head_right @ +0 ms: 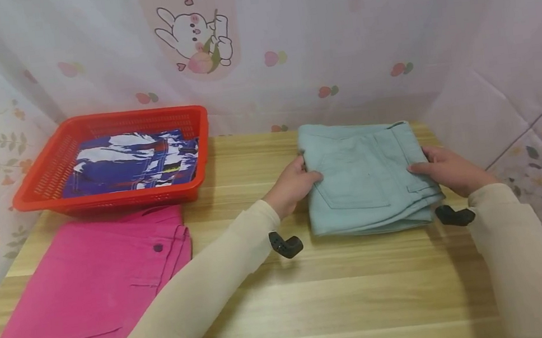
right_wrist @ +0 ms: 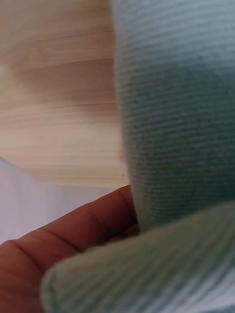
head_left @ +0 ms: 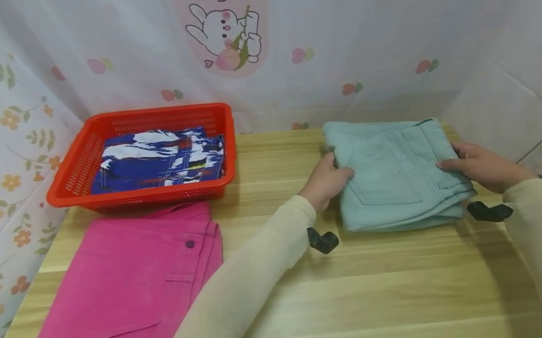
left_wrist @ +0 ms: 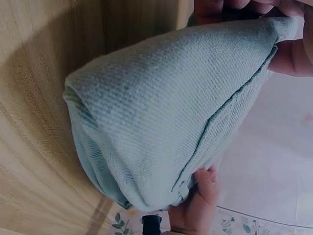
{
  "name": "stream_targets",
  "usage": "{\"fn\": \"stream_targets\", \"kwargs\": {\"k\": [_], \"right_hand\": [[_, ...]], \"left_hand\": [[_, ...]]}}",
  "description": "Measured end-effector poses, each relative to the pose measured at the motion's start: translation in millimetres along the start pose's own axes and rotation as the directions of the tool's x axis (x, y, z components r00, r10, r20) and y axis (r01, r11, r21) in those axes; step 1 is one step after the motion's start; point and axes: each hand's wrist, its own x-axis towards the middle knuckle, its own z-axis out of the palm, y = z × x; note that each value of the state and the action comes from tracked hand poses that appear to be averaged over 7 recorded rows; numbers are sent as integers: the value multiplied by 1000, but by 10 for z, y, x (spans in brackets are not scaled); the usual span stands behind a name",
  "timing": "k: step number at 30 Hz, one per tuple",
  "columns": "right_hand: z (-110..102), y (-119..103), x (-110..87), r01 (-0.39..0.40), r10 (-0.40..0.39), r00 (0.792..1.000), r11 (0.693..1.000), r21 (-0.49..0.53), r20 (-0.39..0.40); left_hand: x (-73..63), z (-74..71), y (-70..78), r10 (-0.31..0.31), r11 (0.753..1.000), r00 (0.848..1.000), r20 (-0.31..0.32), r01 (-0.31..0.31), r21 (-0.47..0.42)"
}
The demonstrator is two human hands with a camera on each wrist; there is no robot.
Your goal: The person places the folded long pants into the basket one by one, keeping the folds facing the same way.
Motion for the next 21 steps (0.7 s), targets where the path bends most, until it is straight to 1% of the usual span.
{"fn": "stream_targets", "kwargs": {"k": [7,11,16,19,21], "right_hand": [[44,-40,-14,26,-27,999,999,-24,-33],[72,-67,-15,42,-43,998,999,-29,-45],[107,-128,-34,72,-72,996,997,-8,-53],[140,-177,-57,69,-68,995,997,16,-71],[158,-200,-70,71,-69,994,997,14,-80]], "left_hand": [[-72,-80,8,26,999,999,20,-26,-22],[-124,-129,31,26,999,999,25,-26,-19],[-181,-183,75,30,999,999,28,-29,-32],[-209,-211,103,40,998,999,32,-39,-44],[-225,-230,118,47,998,998,39,-45,-45]]}}
